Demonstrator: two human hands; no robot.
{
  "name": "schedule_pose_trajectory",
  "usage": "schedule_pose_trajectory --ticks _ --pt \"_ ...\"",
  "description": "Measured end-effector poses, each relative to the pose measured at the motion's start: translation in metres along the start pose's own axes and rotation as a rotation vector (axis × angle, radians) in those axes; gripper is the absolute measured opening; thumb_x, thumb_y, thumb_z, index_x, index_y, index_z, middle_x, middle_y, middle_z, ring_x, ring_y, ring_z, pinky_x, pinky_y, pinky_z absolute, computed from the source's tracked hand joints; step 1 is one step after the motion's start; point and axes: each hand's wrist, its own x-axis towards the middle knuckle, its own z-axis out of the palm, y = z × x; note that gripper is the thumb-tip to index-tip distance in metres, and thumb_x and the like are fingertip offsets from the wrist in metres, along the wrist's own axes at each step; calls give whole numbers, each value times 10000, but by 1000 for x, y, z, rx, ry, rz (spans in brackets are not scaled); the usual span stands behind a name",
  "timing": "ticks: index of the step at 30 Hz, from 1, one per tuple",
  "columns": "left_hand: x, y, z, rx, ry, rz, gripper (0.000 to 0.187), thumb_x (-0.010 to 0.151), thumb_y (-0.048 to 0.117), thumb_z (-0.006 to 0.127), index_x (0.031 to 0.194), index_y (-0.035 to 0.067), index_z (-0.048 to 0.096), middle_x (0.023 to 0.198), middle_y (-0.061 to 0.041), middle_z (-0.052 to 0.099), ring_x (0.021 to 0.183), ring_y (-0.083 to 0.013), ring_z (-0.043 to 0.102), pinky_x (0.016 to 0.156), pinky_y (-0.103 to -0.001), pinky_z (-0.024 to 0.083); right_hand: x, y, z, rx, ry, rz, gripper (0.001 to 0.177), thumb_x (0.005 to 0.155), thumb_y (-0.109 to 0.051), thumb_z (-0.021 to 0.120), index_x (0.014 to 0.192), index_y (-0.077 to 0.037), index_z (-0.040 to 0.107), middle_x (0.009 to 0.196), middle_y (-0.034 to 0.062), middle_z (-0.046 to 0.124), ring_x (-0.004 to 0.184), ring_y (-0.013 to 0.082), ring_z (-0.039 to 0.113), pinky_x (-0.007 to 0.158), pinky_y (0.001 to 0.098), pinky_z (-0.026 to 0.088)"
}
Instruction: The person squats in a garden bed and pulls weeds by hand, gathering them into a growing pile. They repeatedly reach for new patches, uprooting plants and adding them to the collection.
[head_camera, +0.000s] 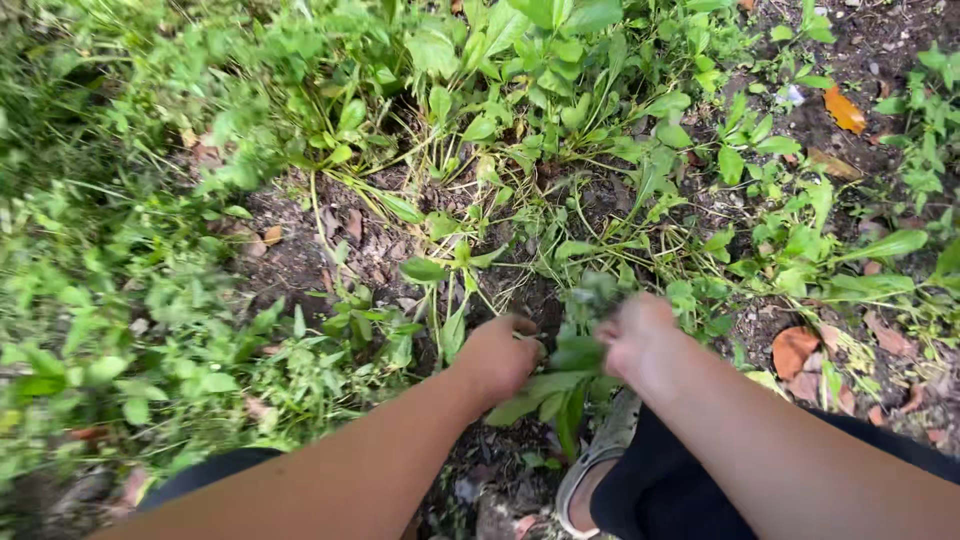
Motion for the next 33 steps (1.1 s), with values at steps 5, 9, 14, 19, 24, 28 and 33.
schedule_pose_trajectory --ticks 5,9,14,19,24,28,33 --pt "-96 37 -49 21 -99 99 314 859 191 613 1100 40 746 893 -160 763 741 -242 709 720 -376 561 -135 -22 -43 134 80 101 230 1034 -312 409 887 -148 474 661 13 311 483 132 242 431 306 187" --pt "-177 60 -89 -62 -159 -108 281 905 203 586 1099 69 738 870 -130 770 607 -200 661 608 -351 551 -285 22 -72 -102 -74 213 296 1042 -382 426 880 -141 482 658 10 279 478 131 213 431 307 180" --pt "-269 79 -122 -141 -214 -329 271 985 240 546 1100 63 717 933 -106 702 608 -178 583 554 -364 456 -380 106 -127 -1071 -592 112 332 983 -388 567 1183 -154 692 803 -7 566 689 137 501 635 317 420" --pt "-329 117 -146 -22 -178 -380 313 1033 307 500 1212 133 688 1057 -3 732 740 -122 660 623 -289 554 -308 -53 -128 -1749 -757 -160 373 1037 -414 402 1258 -200 612 1136 19 725 706 167 592 689 345 574" --pt "-382 136 -147 74 -131 -204 300 1024 287 507 1154 97 699 1051 -17 726 782 -131 691 666 -302 595 -284 -324 -153 -1146 101 -813 388 1014 -262 488 1374 -182 607 1218 79 681 850 197 683 718 340 608" --pt "-422 122 -119 -280 19 -301 273 1050 272 549 1166 61 678 1049 -89 695 795 -165 629 656 -329 551 -366 -325 -195 -701 15 -779 441 1003 -266 515 1426 -144 549 1361 100 634 996 238 686 806 349 579" --pt "-474 79 -102 -596 52 -150 260 1013 50 417 1204 70 592 1134 -141 741 787 -252 738 588 -351 582 -419 -165 -174 -1134 -288 -242 534 990 -272 549 1490 -97 476 1540 127 575 1178 289 689 917 360 542"
